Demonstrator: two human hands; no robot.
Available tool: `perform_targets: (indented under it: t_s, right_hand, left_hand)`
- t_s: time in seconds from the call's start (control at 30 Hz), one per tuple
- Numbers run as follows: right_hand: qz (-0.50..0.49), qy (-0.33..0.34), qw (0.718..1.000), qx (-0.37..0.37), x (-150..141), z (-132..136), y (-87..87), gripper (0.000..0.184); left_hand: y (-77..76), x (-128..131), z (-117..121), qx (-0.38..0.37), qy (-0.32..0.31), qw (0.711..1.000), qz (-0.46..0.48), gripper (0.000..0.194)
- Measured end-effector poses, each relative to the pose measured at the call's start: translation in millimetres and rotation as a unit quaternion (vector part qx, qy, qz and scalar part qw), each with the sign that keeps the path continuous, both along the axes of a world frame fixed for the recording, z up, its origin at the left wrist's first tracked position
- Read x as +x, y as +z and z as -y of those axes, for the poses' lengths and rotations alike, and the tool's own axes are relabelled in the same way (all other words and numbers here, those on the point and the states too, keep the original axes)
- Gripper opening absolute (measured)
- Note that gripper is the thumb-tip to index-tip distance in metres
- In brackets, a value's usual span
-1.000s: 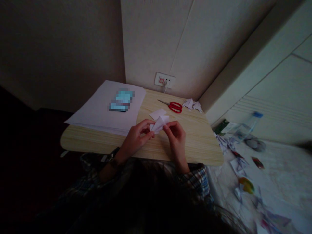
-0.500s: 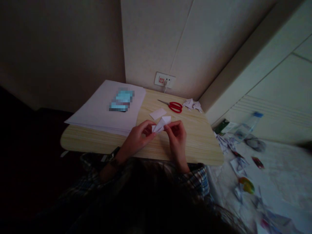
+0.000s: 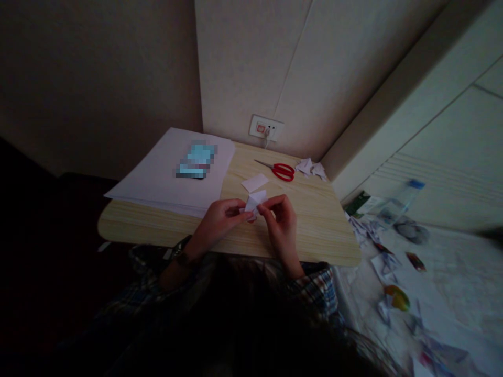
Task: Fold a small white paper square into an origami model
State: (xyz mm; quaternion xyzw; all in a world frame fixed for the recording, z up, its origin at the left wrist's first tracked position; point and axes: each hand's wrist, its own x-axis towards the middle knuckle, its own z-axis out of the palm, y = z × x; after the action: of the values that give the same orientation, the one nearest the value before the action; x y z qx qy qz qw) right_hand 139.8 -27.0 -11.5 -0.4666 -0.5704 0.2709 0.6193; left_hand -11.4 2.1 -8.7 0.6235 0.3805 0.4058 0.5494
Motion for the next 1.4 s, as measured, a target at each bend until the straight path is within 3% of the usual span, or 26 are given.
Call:
perform_targets:
  t_s: [0.27,0.4,0.57,0.73,1.07,1.23,1.4]
  right_hand:
    - [-0.075,0.025,0.997,-0.01,-1,-2,-1.7,0.023]
    - [-0.07,0.061,0.994,-0.057,0,-4,0.1,0.018]
    - [-0.085,0.049,0.993,-0.07,2,-4,2.4,0.019]
    - [-0.055,0.078,0.991,-0.091,3,-4,2.8,0.015]
    - [-0.016,0.06,0.996,-0.068,4,-3,2.6,0.022]
    - [0.06,0.034,0.997,-0.038,4,-1,3.1,0.025]
    - [0.11,0.03,0.993,-0.022,2,0,6.5,0.026]
  left_hand:
    - [3.9,-1,1,-0.005,0.004,1.0,-0.011,0.021]
    - [4.9,-2,2,-0.008,0.019,1.0,-0.009,0.023]
    - [7.8,-1,3,-0.026,0.03,0.999,0.004,0.025]
    - [9.0,-1,3,-0.028,0.028,0.999,0.008,0.024]
    - [9.0,-4,2,0.073,0.06,0.991,-0.092,0.027]
    - [4.1,-5,-1,0.082,0.039,0.99,-0.106,0.034]
    - [7.4,-3,0,0.036,0.071,0.995,-0.054,0.028]
